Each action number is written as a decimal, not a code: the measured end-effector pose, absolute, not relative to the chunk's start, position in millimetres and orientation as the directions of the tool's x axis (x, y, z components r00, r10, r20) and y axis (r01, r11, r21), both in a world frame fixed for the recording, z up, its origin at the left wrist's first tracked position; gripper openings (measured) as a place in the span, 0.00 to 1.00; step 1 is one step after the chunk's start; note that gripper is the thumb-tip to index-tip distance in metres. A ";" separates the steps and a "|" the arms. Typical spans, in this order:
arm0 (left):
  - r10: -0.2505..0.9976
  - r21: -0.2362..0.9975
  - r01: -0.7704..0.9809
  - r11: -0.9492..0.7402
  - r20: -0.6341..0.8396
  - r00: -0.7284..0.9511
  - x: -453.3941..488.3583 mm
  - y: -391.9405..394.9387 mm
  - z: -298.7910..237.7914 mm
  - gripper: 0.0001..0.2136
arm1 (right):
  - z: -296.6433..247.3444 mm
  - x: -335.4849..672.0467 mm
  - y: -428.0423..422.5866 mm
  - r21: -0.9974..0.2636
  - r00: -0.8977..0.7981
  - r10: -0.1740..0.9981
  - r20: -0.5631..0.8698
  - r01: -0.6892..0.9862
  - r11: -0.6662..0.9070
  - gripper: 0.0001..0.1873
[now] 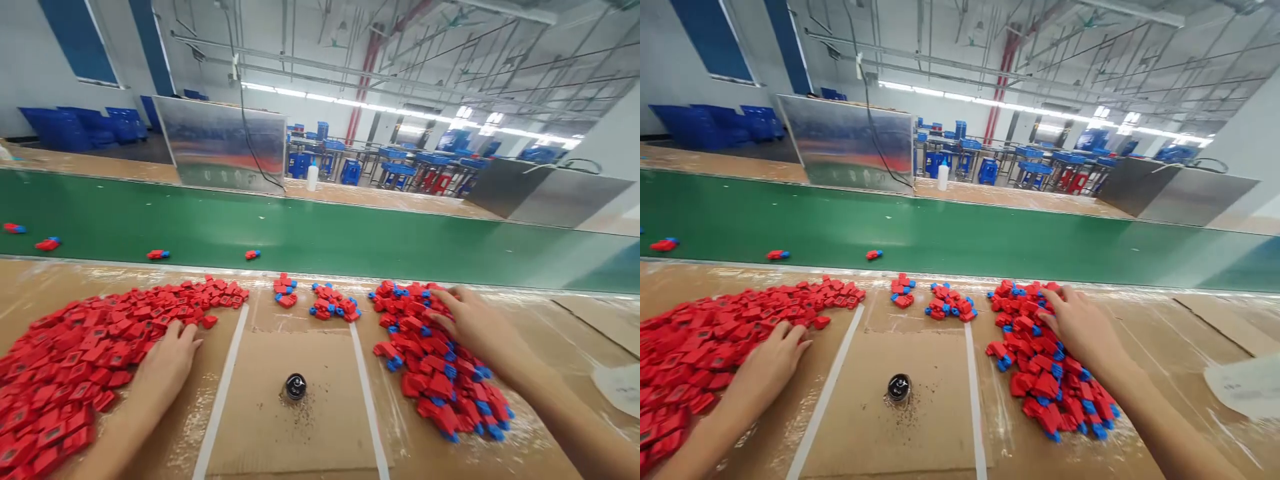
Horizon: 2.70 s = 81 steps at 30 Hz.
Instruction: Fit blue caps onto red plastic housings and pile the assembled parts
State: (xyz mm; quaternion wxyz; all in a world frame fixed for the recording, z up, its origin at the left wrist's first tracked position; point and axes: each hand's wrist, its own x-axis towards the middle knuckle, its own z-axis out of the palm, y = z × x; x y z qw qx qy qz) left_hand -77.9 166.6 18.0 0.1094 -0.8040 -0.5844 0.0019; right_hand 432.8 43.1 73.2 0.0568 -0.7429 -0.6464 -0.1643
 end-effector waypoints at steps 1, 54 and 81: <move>0.943 -0.148 0.943 -0.297 0.108 0.314 -78.6 165.9 19.2 0.18 | 74.8 422.6 53.7 0.141 0.081 0.941 0.328 0.981 -0.134 0.20; 0.915 0.940 -0.177 0.293 -0.223 0.336 -16.8 13.0 -6.2 0.12 | 51.3 231.4 24.8 -0.498 -0.357 0.919 0.168 0.774 0.392 0.09; 0.903 0.913 -0.230 0.338 -0.247 0.351 4.1 3.3 -13.6 0.17 | 69.2 224.5 6.3 -0.632 -0.247 0.944 0.220 0.701 0.330 0.09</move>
